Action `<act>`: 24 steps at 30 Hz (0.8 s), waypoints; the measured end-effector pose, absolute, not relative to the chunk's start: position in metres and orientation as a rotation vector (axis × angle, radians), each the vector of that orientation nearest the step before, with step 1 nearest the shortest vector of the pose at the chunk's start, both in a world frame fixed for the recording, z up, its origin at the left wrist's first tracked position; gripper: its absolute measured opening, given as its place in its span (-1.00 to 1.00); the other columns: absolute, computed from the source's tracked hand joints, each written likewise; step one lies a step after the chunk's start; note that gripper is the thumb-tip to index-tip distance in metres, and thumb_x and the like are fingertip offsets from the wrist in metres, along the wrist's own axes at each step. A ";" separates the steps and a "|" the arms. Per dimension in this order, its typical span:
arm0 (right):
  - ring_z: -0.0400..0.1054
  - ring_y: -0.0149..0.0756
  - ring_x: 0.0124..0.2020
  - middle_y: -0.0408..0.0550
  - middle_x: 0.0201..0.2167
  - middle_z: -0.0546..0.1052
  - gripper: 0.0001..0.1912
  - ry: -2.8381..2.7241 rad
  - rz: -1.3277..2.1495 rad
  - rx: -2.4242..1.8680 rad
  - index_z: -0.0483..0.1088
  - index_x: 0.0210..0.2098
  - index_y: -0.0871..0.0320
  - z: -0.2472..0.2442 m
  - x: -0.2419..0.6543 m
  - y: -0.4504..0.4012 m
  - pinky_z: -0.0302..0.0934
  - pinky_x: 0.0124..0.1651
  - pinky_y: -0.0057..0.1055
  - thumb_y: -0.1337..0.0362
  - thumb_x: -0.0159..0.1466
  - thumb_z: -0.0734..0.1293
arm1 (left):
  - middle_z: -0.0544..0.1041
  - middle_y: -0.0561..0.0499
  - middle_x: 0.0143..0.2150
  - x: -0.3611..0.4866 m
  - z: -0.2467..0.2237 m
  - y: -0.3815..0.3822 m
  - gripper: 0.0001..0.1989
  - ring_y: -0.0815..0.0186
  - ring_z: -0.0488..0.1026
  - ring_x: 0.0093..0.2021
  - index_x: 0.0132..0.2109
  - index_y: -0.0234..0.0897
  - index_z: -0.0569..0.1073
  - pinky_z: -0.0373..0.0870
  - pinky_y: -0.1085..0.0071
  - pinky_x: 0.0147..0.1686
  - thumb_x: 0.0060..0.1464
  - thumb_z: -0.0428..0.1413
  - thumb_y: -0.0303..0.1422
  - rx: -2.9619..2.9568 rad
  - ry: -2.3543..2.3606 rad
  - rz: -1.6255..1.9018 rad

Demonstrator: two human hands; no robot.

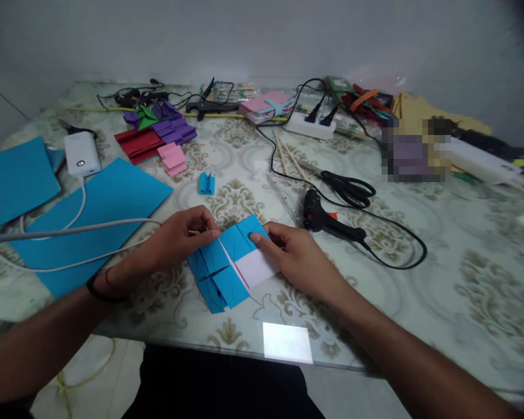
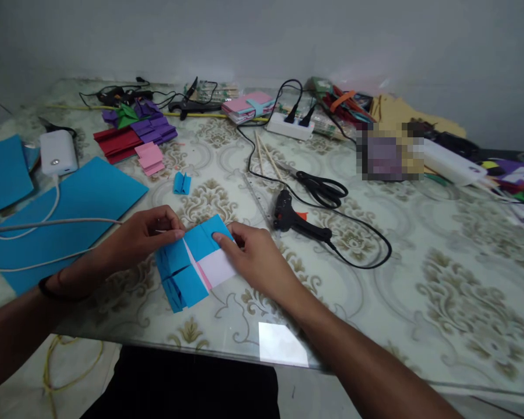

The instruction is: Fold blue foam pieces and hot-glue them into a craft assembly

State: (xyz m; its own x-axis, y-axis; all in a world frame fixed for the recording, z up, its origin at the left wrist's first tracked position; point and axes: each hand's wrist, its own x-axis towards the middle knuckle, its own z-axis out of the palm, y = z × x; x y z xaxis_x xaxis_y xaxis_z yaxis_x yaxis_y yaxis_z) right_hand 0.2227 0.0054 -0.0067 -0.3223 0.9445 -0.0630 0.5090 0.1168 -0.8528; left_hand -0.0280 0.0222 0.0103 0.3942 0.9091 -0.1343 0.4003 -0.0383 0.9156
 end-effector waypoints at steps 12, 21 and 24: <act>0.48 -0.11 -0.07 0.05 -0.16 0.59 -0.91 -2.218 0.648 -1.006 0.51 -0.16 0.11 -0.010 0.229 0.003 0.41 0.06 -0.11 0.37 0.41 0.35 | 0.25 -0.32 0.50 -0.026 0.004 0.006 -0.31 -0.02 0.17 0.51 0.49 -0.34 0.14 0.19 -0.03 0.46 0.37 0.12 -0.16 2.498 0.942 0.439; 0.49 -0.04 -0.05 0.10 -0.11 0.61 -0.84 -2.304 0.619 -0.939 0.56 -0.15 0.09 -0.026 0.224 0.003 0.45 0.05 -0.01 0.42 0.34 0.38 | 0.03 -0.41 0.57 -0.016 -0.032 -0.007 -0.22 -0.08 -0.07 0.60 0.52 -0.50 0.07 -0.11 -0.08 0.53 0.43 -0.06 0.02 2.743 0.967 0.224; 0.48 -0.01 0.01 0.12 -0.06 0.58 -0.84 -2.293 0.622 -0.987 0.53 -0.08 0.09 -0.024 0.224 0.002 0.43 0.12 0.03 0.37 0.36 0.38 | 0.05 -0.40 0.57 -0.015 -0.031 -0.007 -0.24 -0.08 -0.05 0.59 0.51 -0.48 0.09 -0.11 -0.09 0.53 0.44 -0.05 0.00 2.732 0.975 0.242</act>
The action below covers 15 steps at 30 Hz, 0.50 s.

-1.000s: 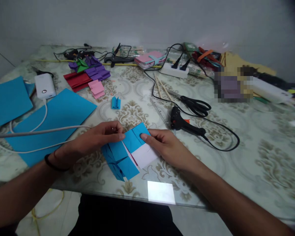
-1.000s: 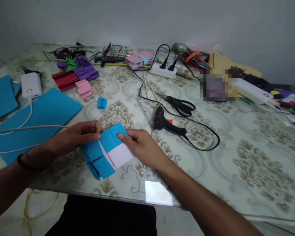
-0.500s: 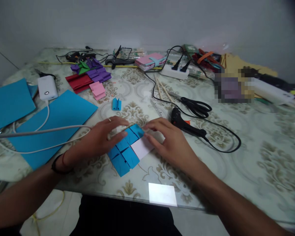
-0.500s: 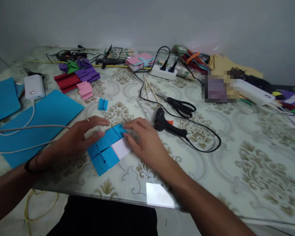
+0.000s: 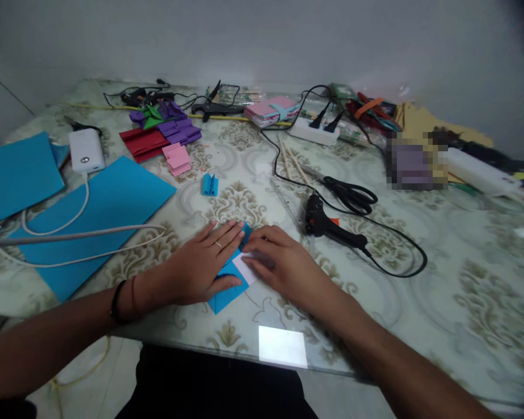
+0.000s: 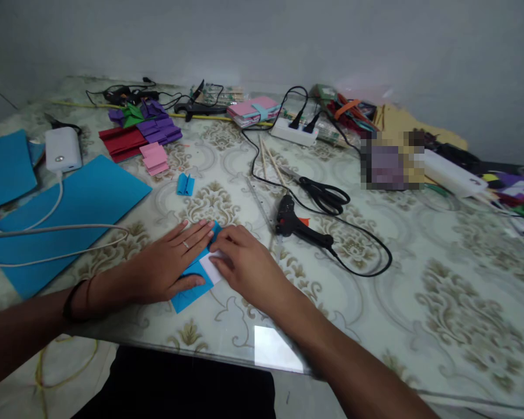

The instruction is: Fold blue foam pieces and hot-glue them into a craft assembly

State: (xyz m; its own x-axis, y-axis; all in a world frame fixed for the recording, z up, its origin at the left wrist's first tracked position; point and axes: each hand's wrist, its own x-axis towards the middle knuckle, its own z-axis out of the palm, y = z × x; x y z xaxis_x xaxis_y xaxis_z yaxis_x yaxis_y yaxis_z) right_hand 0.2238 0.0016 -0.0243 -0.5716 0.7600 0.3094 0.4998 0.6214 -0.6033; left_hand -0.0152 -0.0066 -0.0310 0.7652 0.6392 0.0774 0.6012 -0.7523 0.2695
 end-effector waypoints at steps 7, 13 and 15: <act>0.41 0.09 0.12 0.20 0.05 0.46 -0.65 -2.187 0.620 -1.216 0.35 0.14 0.13 -0.023 0.215 -0.001 0.38 0.18 0.13 0.18 0.41 0.38 | 0.25 -0.38 0.45 -0.014 -0.022 0.001 -0.29 -0.09 0.19 0.48 0.48 -0.34 0.11 0.24 -0.06 0.42 0.32 0.15 -0.23 2.480 1.039 0.497; 0.47 0.04 0.03 0.20 0.02 0.47 -0.64 -2.191 0.656 -1.260 0.34 0.13 0.18 -0.023 0.213 0.001 0.43 0.08 0.05 0.29 0.36 0.37 | 0.36 -0.30 0.24 -0.011 -0.014 0.000 -0.46 -0.07 0.32 0.34 0.26 -0.30 0.30 0.38 -0.07 0.33 0.16 0.22 -0.38 2.397 1.003 0.507; 0.49 0.00 -0.03 0.18 0.00 0.49 -0.65 -2.179 0.648 -1.260 0.35 0.12 0.17 -0.022 0.214 0.001 0.44 0.04 0.01 0.30 0.36 0.35 | 0.35 -0.30 0.23 -0.012 -0.015 0.000 -0.51 -0.09 0.34 0.32 0.22 -0.29 0.34 0.40 -0.09 0.30 0.18 0.22 -0.35 2.404 0.999 0.482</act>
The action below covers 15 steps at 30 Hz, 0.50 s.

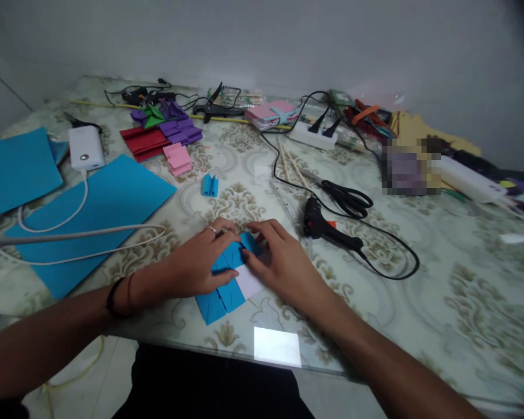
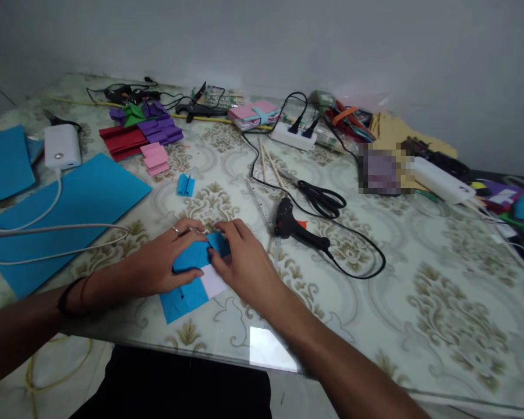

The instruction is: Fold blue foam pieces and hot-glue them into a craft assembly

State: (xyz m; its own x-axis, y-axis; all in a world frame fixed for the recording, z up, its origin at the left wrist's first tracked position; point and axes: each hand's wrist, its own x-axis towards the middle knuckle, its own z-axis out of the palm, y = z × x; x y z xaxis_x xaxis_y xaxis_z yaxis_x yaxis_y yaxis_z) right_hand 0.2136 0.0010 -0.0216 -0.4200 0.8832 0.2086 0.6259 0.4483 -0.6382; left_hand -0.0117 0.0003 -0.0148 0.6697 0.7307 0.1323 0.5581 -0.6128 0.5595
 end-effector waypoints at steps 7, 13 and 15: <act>0.52 -0.18 -0.23 0.07 -0.13 0.55 -0.72 -2.072 0.700 -1.274 0.40 0.07 0.21 -0.015 0.219 0.004 0.44 -0.06 -0.17 0.36 0.37 0.28 | 0.24 -0.33 0.36 -0.016 -0.020 0.001 -0.58 -0.10 0.25 0.40 0.23 -0.28 0.44 0.37 -0.07 0.32 0.25 0.21 -0.35 2.475 0.917 0.508; 0.52 -0.20 -0.23 0.09 -0.11 0.59 -0.76 -2.048 0.749 -1.307 0.43 0.01 0.22 -0.012 0.223 0.007 0.42 -0.11 -0.22 0.37 0.37 0.28 | 0.32 -0.29 0.27 -0.017 -0.010 0.001 -0.77 -0.03 0.37 0.26 -0.04 -0.29 0.49 0.44 0.03 0.23 0.23 0.27 -0.29 2.551 0.958 0.595; 0.52 -0.18 -0.22 0.09 -0.13 0.60 -0.78 -2.033 0.759 -1.329 0.44 -0.01 0.21 -0.011 0.224 0.008 0.41 -0.15 -0.23 0.37 0.37 0.29 | 0.35 -0.28 0.23 -0.017 -0.007 0.001 -0.82 -0.01 0.41 0.22 -0.12 -0.30 0.50 0.44 0.05 0.21 0.24 0.26 -0.29 2.571 0.992 0.627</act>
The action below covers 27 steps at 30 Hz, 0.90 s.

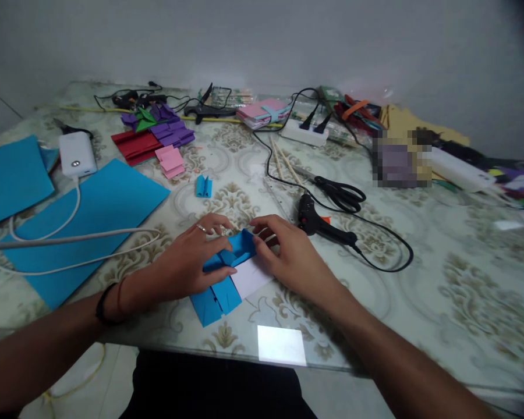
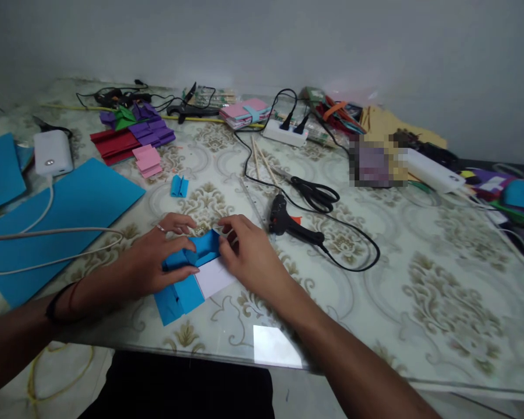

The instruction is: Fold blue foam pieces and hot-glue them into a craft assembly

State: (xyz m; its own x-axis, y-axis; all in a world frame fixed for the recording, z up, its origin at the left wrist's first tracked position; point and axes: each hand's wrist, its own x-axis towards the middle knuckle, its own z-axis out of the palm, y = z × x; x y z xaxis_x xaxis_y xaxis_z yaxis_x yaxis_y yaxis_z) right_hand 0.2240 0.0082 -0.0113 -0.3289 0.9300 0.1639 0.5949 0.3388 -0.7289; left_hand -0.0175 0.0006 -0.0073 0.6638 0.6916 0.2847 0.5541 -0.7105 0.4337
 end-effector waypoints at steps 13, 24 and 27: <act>0.44 -0.26 -0.29 -0.05 -0.29 0.53 -0.94 -2.076 0.840 -1.202 0.43 -0.21 0.15 -0.009 0.224 0.009 0.31 -0.19 -0.30 0.30 0.41 0.33 | 0.53 -0.14 0.00 -0.017 -0.009 0.001 -0.76 0.07 0.50 0.04 0.08 -0.24 0.49 0.48 0.12 0.07 0.30 0.20 -0.32 2.617 1.050 0.609; 0.41 -0.06 -0.02 0.08 -0.12 0.54 -0.94 -2.360 0.718 -1.003 0.48 -0.13 0.15 -0.018 0.225 0.005 0.36 0.09 -0.06 0.30 0.43 0.36 | 0.52 -0.17 0.16 -0.034 0.013 0.013 -0.66 0.03 0.45 0.18 0.16 -0.21 0.46 0.39 0.09 0.20 0.28 0.22 -0.30 2.550 0.810 0.351; 0.39 -0.04 0.00 0.11 -0.05 0.52 -0.80 -2.341 0.717 -0.977 0.45 -0.01 0.15 -0.018 0.223 0.003 0.36 0.10 -0.04 0.25 0.41 0.41 | 0.44 -0.21 0.23 -0.051 0.026 0.018 -0.36 0.00 0.46 0.20 0.32 -0.21 0.32 0.44 0.15 0.11 0.22 0.28 -0.07 2.495 0.899 0.210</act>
